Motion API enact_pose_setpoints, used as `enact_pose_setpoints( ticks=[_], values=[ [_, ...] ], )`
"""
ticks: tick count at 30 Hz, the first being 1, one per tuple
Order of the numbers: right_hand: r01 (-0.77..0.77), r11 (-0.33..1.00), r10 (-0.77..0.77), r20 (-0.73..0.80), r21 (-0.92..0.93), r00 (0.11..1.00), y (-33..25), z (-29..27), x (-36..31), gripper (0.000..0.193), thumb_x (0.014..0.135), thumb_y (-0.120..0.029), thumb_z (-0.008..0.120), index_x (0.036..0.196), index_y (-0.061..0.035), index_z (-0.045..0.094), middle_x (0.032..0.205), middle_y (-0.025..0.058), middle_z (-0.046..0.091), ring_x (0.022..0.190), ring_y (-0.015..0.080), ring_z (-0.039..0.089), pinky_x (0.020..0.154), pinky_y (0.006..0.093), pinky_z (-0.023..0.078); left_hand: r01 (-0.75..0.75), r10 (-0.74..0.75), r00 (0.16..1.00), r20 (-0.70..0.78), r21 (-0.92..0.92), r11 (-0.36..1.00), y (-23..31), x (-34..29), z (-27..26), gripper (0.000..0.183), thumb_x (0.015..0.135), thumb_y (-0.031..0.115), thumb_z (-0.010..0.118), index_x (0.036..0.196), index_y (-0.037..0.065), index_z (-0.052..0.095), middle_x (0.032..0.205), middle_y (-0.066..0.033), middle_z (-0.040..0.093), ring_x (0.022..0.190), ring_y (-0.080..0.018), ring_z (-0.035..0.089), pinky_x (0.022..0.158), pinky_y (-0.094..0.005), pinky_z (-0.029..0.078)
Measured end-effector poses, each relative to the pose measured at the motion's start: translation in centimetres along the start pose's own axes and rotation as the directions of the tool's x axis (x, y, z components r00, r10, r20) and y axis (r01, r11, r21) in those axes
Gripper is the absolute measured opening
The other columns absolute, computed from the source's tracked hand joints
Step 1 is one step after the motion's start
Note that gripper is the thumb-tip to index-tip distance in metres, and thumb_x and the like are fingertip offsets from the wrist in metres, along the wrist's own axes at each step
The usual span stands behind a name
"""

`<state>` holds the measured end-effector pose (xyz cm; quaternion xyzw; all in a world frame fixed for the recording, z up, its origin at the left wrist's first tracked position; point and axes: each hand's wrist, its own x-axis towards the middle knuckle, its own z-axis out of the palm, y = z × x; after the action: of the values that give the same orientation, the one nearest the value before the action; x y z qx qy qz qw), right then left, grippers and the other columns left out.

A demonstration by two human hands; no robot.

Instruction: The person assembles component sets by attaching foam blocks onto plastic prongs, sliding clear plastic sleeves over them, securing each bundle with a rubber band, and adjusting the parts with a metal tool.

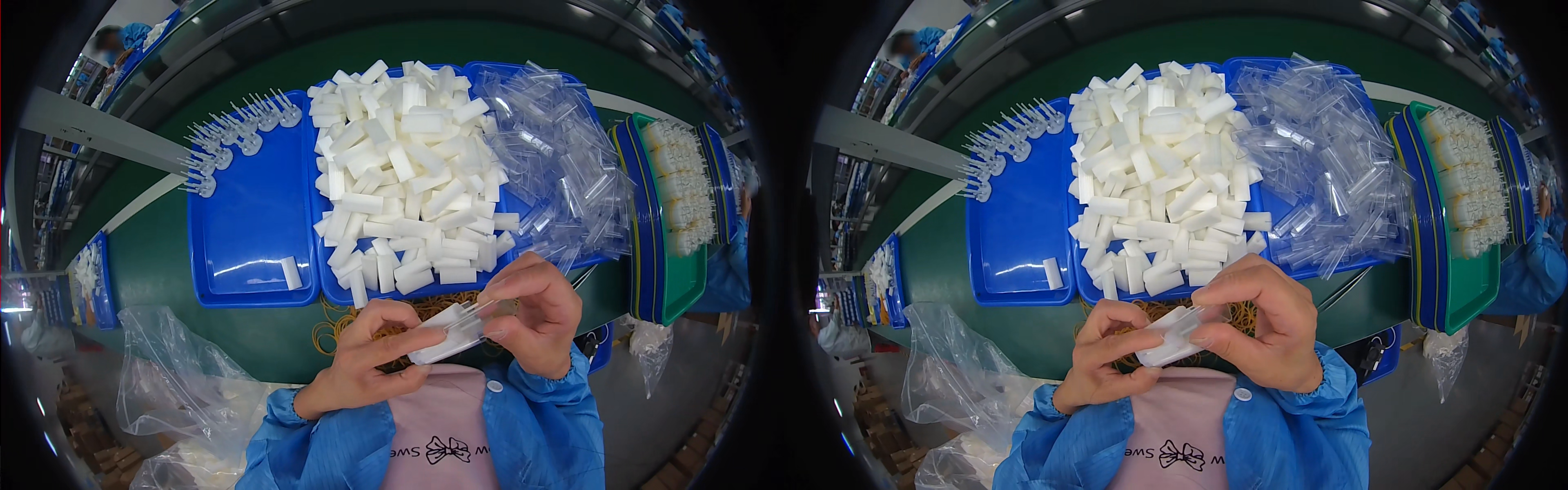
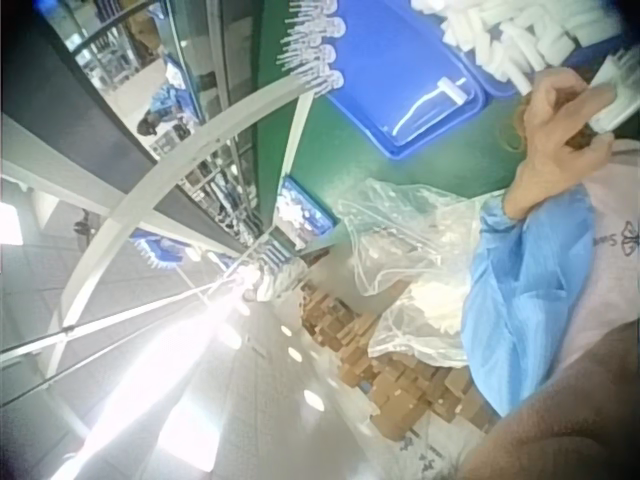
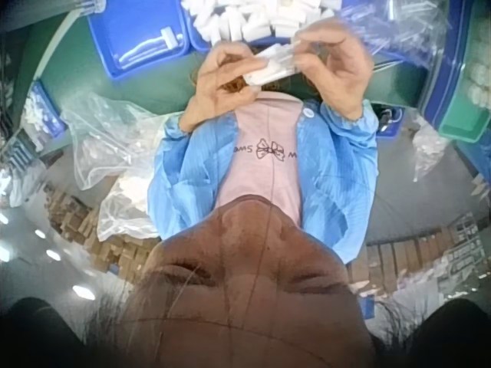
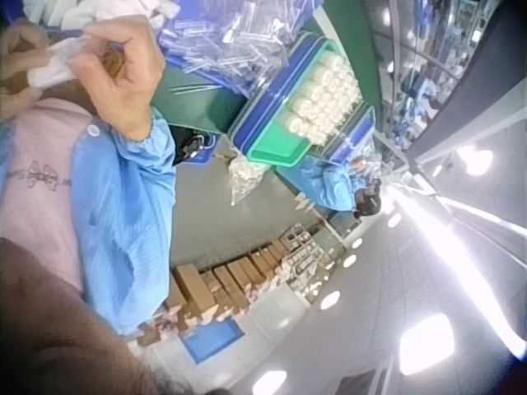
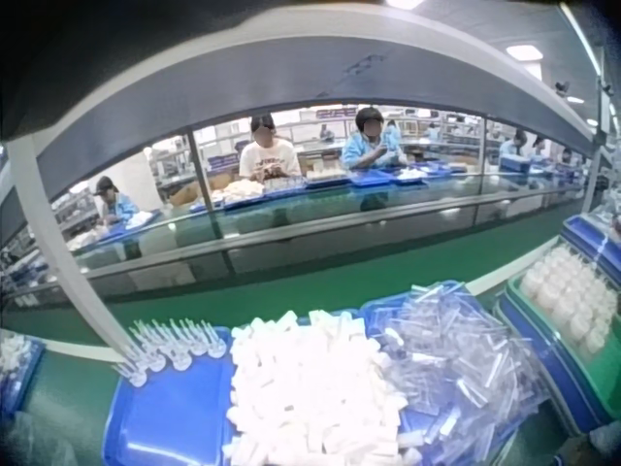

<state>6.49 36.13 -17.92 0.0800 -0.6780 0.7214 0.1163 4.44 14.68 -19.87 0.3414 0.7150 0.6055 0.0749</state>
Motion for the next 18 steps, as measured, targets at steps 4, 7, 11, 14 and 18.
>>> enact_pose_setpoints(
  ticks=[4,7,11,14,18],
  values=[
    [-0.001,1.0,0.0,-0.019,-0.018,1.0,0.0,0.2,-0.1,0.031,0.07,-0.011,0.079,0.093,0.001,0.062,0.084,0.0098,0.061,0.07,0.014,0.059,0.062,0.0237,0.044,0.038,-0.038,0.999,-0.019,-0.033,0.999,0.0,-0.1,0.2,0.047,0.061,-0.001,0.068,0.108,0.004,0.066,0.1,-0.0096,0.049,0.084,-0.0182,0.054,0.067,-0.0265,0.047],
    [0.021,0.998,-0.021,-0.001,-0.056,1.0,0.0,-0.1,0.0,0.03,0.07,-0.012,0.079,0.091,0.0007,0.062,0.083,0.0105,0.062,0.072,0.0153,0.06,0.063,0.0241,0.046,0.032,-0.033,0.999,-0.029,-0.035,0.999,-0.1,-0.2,0.3,0.048,0.061,-0.001,0.069,0.109,0.003,0.066,0.1,-0.0098,0.049,0.085,-0.0185,0.054,0.068,-0.027,0.046],
    [0.11,0.986,-0.108,0.022,-0.125,0.994,-0.2,-0.2,0.1,0.03,0.07,-0.012,0.079,0.091,0.0004,0.062,0.084,0.0112,0.062,0.075,0.0166,0.061,0.064,0.0249,0.047,0.091,-0.092,0.995,-0.028,-0.022,0.996,0.4,0.1,0.5,0.05,0.061,0.0,0.069,0.11,0.002,0.065,0.1,-0.0098,0.049,0.085,-0.0183,0.054,0.069,-0.0271,0.046],
    [0.129,0.98,-0.123,0.049,-0.149,0.991,-0.4,-0.1,0.1,0.03,0.069,-0.011,0.079,0.091,0.0001,0.063,0.085,0.0118,0.063,0.076,0.0175,0.062,0.064,0.0255,0.048,0.045,-0.042,0.998,-0.05,0.063,0.997,0.4,0.0,0.7,0.05,0.059,0.001,0.069,0.109,0.003,0.065,0.097,-0.0097,0.05,0.083,-0.0191,0.055,0.066,-0.0274,0.047],
    [0.135,0.984,-0.133,0.029,-0.115,0.991,-0.3,-0.1,-0.3,0.028,0.069,-0.007,0.078,0.091,0.0005,0.063,0.086,0.0122,0.063,0.077,0.0175,0.062,0.065,0.0252,0.047,-0.085,0.113,0.991,-0.066,0.336,0.938,0.9,0.2,0.6,0.049,0.057,0.004,0.07,0.106,0.006,0.067,0.089,-0.0081,0.053,0.077,-0.0212,0.058,0.061,-0.0285,0.049]
  ],
)
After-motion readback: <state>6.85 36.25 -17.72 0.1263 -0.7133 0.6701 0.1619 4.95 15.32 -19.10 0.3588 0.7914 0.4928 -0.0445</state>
